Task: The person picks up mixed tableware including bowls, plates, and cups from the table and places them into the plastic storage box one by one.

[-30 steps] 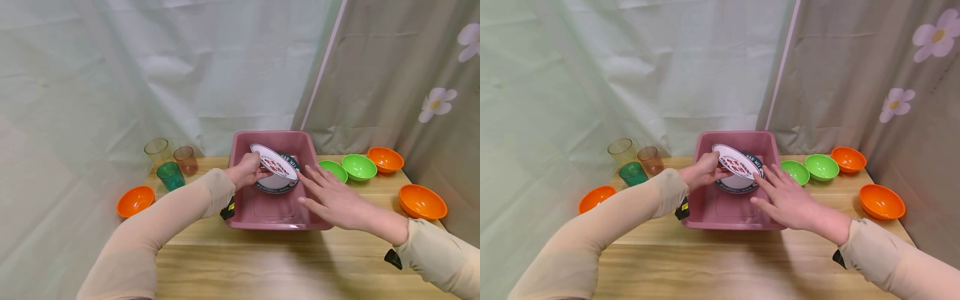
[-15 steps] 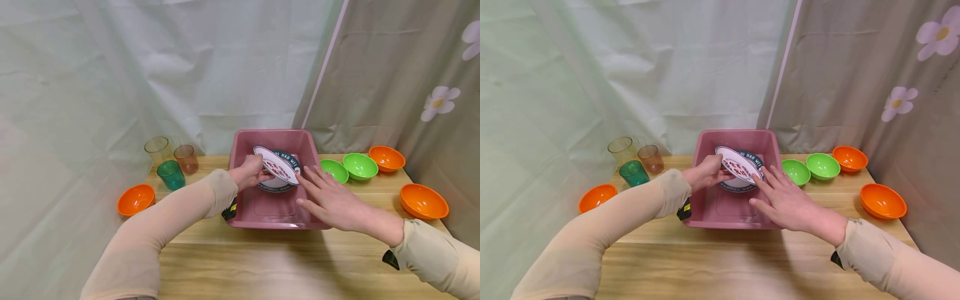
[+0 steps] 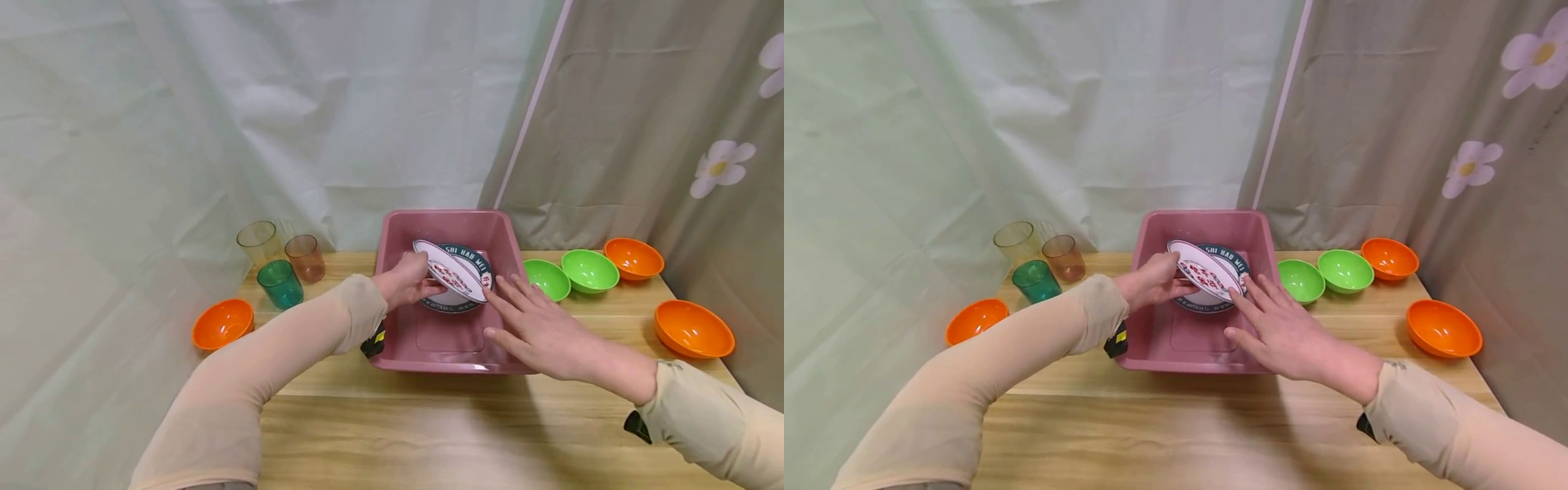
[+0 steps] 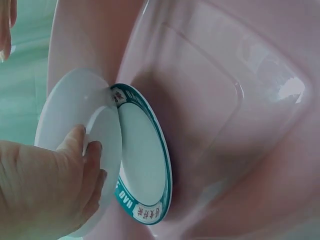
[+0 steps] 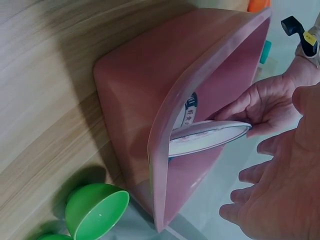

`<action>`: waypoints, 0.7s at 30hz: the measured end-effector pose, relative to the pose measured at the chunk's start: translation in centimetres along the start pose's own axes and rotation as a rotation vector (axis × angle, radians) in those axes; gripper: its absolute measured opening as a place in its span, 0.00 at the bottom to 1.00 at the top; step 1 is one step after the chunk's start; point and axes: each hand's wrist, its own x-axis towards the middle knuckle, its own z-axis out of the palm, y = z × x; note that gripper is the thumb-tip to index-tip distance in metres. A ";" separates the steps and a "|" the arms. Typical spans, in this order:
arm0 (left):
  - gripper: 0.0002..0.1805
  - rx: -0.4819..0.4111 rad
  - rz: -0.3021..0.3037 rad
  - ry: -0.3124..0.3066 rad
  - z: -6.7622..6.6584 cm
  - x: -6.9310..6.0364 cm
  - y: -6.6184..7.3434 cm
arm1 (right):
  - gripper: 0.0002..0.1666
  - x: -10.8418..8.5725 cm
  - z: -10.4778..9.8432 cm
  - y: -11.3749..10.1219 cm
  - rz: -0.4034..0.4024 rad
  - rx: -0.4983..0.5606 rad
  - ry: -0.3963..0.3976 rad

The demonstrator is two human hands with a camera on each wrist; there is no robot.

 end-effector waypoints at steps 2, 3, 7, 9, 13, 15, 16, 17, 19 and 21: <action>0.26 0.004 0.002 0.005 -0.3 0.0 0.0 | 0.44 0.1 0.1 0.0 0.000 -0.002 -0.002; 0.27 0.008 0.006 0.010 -0.4 0.0 0.0 | 0.43 0.1 0.1 0.0 0.000 -0.002 -0.002; 0.28 0.039 0.015 0.021 -0.5 -0.3 -0.1 | 0.43 0.3 0.3 0.2 -0.004 -0.006 -0.004; 0.30 0.046 0.006 0.032 -0.5 -0.5 -0.1 | 0.43 0.3 0.4 0.2 -0.011 -0.010 0.002; 0.30 0.068 -0.043 0.056 -0.5 -0.8 -0.1 | 0.42 0.4 0.7 0.3 -0.037 -0.004 0.038; 0.30 0.085 -0.075 0.063 -0.6 -0.8 -0.1 | 0.42 0.4 0.8 0.2 -0.043 0.000 0.050; 0.30 0.095 -0.086 0.064 -0.7 -0.8 -0.1 | 0.41 0.4 0.8 0.2 -0.046 0.000 0.055; 0.30 0.106 -0.096 0.067 -0.8 -0.8 -0.2 | 0.41 0.4 0.9 0.2 -0.044 -0.001 0.051; 0.30 0.128 -0.107 0.069 -0.9 -0.7 -0.3 | 0.41 0.5 0.9 0.2 -0.042 -0.006 0.042; 0.31 0.156 -0.106 0.066 -1.0 -0.7 -0.4 | 0.41 0.5 0.9 0.0 -0.034 -0.018 0.028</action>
